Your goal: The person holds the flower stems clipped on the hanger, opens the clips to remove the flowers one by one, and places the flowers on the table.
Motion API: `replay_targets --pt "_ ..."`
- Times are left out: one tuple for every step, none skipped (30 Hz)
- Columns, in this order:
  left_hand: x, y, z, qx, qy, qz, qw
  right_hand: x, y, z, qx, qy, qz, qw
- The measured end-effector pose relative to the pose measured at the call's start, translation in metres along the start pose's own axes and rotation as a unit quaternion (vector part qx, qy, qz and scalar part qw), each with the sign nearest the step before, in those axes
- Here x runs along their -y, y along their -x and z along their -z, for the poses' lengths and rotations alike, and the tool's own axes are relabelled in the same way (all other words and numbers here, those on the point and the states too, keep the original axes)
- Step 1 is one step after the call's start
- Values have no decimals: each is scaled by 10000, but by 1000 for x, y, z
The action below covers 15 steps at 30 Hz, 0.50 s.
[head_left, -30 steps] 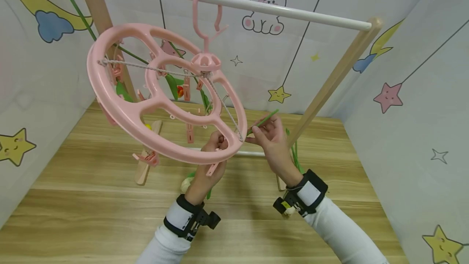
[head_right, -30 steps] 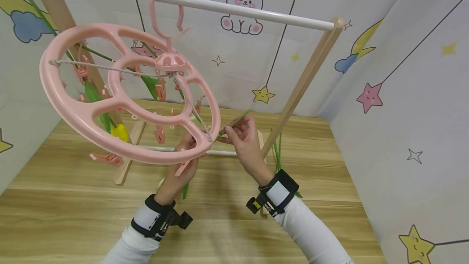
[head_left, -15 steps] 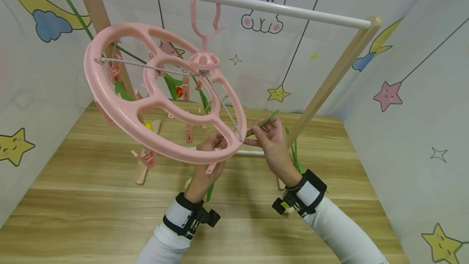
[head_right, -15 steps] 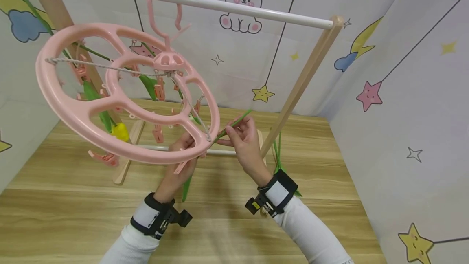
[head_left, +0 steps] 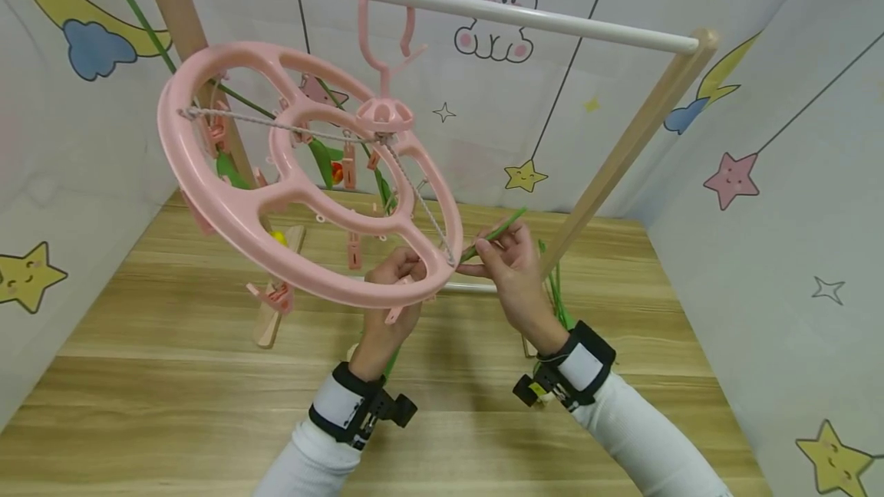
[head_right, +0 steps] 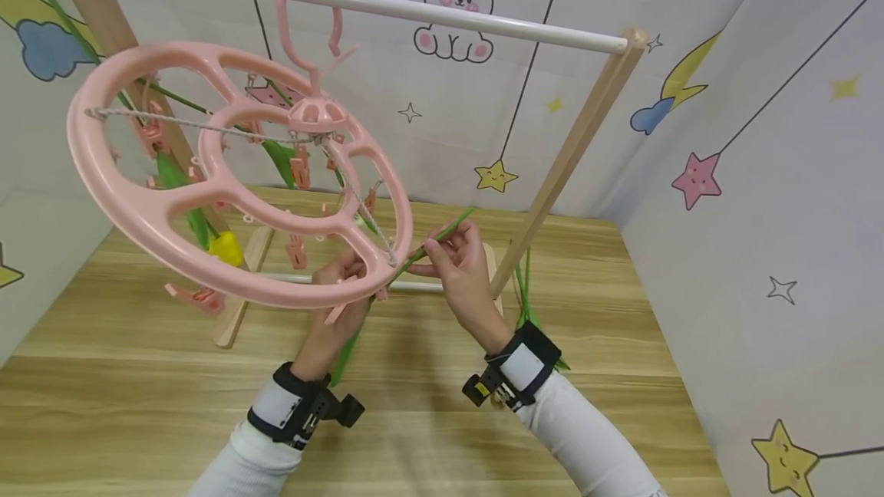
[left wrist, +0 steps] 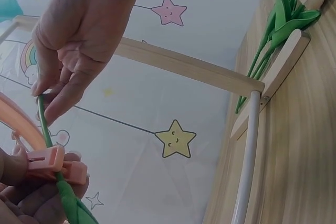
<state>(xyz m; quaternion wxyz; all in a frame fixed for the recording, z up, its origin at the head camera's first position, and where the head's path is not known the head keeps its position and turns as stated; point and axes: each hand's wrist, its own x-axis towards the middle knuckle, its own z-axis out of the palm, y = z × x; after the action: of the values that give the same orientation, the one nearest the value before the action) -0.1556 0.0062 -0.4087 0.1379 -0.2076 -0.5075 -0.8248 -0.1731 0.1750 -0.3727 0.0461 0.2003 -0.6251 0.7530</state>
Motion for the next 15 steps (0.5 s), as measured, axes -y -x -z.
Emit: replay_targets --pt "0 0 0 16 241 14 9997 0 0 0 -1 39 26 10000" --pt "1 0 0 20 60 -74 10000 0 0 1 -18 91 42 9999" --pt "1 0 1 16 -65 -125 9999 -1 1 2 -39 140 60 9999" --pt "1 0 1 34 77 -99 9999 -1 1 3 -67 203 73 9997" --pt "1 0 1 44 -137 -181 9997 -1 1 4 -117 259 77 9996" --pt "1 0 1 47 -201 -189 9996 0 1 5 -177 310 75 9993" --pt "1 0 2 15 -535 -234 9983 0 1 7 -235 356 58 9991" --pt "1 0 2 -13 -966 -327 9948 1 1 8 -289 403 63 9987" --pt "1 0 2 1 -901 -282 9955 2 1 10 -331 452 81 9984" --pt "0 0 3 50 -701 -223 9973 4 1 12 -378 520 100 9979" --pt "0 0 3 19 -1025 -280 9943 5 0 14 -422 567 119 9974" --pt "-1 0 3 26 -1193 -289 9924 7 0 16 -438 628 156 9969" --pt "-1 1 3 51 -1292 -286 9912 9 -1 18 -453 686 212 9964" --pt "-2 1 4 86 -1350 -276 9904 11 -1 21 -470 740 272 9958" --pt "-2 2 4 109 -1397 -209 9899 14 -2 23 -472 800 353 9951"
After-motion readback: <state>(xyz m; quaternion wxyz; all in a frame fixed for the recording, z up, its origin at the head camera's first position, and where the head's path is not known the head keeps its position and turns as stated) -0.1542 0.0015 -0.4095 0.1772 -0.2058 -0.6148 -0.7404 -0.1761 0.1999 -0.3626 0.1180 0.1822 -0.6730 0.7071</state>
